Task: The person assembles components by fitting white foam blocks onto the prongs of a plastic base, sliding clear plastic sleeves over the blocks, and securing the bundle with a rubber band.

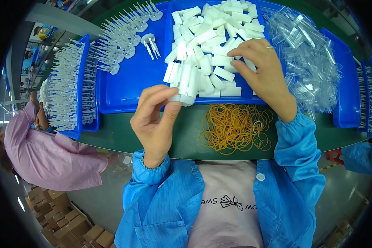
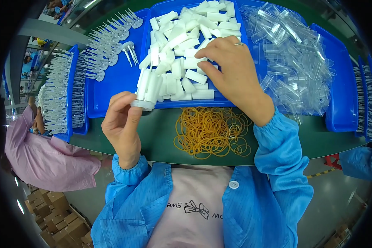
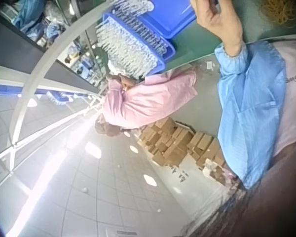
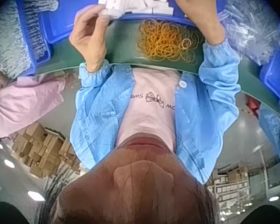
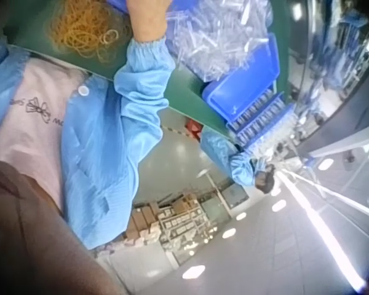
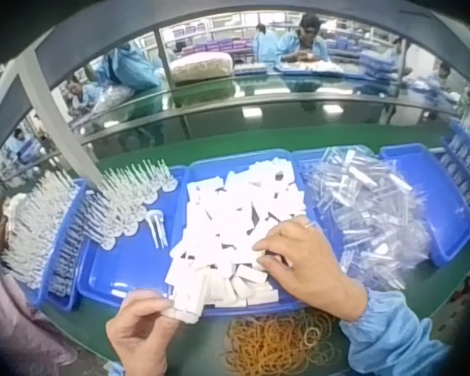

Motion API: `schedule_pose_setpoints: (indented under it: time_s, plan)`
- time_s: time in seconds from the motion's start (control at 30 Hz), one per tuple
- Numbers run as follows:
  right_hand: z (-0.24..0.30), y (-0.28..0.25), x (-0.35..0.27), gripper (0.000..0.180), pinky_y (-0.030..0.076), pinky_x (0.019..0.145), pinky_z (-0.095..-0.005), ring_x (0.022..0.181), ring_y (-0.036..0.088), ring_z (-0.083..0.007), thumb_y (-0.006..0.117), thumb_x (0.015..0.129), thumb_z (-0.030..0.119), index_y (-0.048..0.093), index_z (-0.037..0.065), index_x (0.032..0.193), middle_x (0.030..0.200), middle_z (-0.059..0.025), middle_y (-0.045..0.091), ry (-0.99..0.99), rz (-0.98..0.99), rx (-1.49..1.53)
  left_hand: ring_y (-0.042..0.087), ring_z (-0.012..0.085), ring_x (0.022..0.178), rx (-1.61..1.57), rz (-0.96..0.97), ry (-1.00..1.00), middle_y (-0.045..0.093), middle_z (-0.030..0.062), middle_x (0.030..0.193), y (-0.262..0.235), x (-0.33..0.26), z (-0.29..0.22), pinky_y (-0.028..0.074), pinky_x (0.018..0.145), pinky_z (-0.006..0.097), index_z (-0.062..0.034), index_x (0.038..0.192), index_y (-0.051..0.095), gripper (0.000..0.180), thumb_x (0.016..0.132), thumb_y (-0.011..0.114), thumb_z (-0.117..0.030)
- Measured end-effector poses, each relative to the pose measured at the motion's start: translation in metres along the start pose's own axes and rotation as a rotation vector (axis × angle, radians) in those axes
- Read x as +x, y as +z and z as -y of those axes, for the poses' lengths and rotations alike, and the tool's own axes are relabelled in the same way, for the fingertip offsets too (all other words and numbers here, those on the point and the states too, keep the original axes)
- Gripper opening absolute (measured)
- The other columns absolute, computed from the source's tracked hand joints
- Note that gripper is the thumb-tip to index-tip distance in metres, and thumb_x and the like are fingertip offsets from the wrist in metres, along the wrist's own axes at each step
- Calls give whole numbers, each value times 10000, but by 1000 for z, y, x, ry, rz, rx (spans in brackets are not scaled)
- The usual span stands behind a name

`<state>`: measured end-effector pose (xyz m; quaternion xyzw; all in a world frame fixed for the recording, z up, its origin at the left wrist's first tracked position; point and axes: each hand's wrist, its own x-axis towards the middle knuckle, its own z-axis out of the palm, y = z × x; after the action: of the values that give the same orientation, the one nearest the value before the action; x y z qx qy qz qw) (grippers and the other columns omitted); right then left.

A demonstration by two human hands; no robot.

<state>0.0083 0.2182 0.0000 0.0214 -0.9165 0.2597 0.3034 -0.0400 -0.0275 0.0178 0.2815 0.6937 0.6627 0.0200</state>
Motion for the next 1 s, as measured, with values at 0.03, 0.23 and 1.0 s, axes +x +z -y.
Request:
schedule_pose_setpoints:
  time_s: [0.03,0.23,1.0]
  plan:
    - [1,5,0,130,403,730,-376,859,536,-258,675,727,138,662,89,847,858,-37,605,6,-6,0,552,132,904,-23,-30,-8,570,88,1015,-1,1,1,453,781,237,21,1013,639,213,801,660,16]
    - [1,18,-1,224,351,758,-357,870,495,-227,706,693,138,629,132,902,867,-11,556,-5,134,-246,539,142,901,-7,-18,7,579,85,999,-4,-3,4,432,785,238,10,1005,652,198,807,656,8]
    - [2,9,2,160,433,696,-306,814,567,-196,618,796,81,649,87,953,904,-52,595,88,16,248,548,144,846,79,93,-6,596,78,944,1,-6,-4,438,713,236,-13,966,683,174,796,657,12]
